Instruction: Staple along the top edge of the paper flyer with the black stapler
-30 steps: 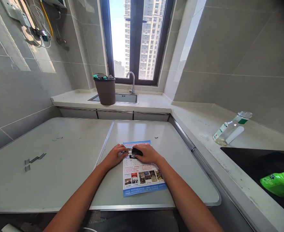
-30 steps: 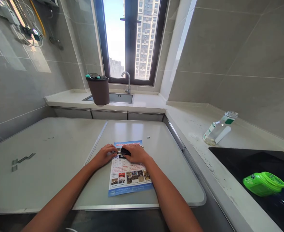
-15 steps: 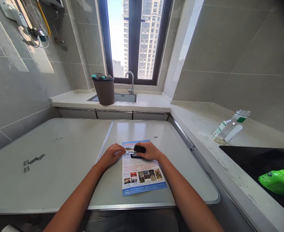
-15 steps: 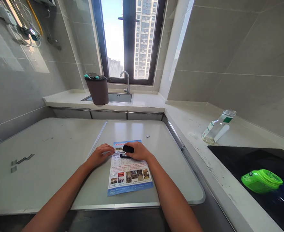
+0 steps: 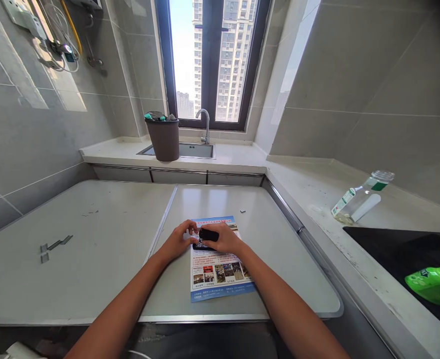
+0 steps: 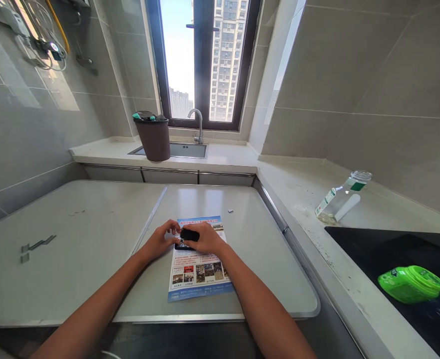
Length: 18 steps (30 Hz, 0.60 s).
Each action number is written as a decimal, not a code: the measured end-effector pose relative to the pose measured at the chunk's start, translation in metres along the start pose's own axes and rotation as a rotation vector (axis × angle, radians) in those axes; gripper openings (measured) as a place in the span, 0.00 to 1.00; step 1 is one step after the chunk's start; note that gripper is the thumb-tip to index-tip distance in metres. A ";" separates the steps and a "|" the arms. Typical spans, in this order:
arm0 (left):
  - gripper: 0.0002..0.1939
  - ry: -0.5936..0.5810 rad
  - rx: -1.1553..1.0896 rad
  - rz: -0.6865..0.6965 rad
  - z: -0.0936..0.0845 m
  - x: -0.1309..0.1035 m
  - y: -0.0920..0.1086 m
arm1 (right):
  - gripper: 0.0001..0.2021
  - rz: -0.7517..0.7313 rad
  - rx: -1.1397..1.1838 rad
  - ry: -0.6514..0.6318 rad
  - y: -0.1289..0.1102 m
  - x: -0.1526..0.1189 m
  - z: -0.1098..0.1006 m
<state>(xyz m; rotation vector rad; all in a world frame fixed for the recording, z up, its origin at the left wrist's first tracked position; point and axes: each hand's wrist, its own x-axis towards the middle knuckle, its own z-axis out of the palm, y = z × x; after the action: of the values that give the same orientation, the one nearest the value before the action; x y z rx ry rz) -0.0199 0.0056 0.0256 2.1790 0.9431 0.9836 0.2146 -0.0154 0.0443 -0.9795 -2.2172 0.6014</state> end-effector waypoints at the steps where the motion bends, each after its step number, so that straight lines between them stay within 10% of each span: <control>1: 0.10 0.039 0.014 -0.007 0.000 0.001 -0.002 | 0.17 0.047 -0.021 0.027 0.001 0.001 0.000; 18: 0.05 0.136 0.100 -0.071 0.002 0.004 -0.007 | 0.20 0.423 -0.176 -0.187 0.044 -0.028 -0.069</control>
<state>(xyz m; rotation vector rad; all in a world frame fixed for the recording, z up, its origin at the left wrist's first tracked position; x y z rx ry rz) -0.0194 0.0123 0.0210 2.1654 1.1470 1.0831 0.2992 0.0008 0.0547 -1.5619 -2.2645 0.7155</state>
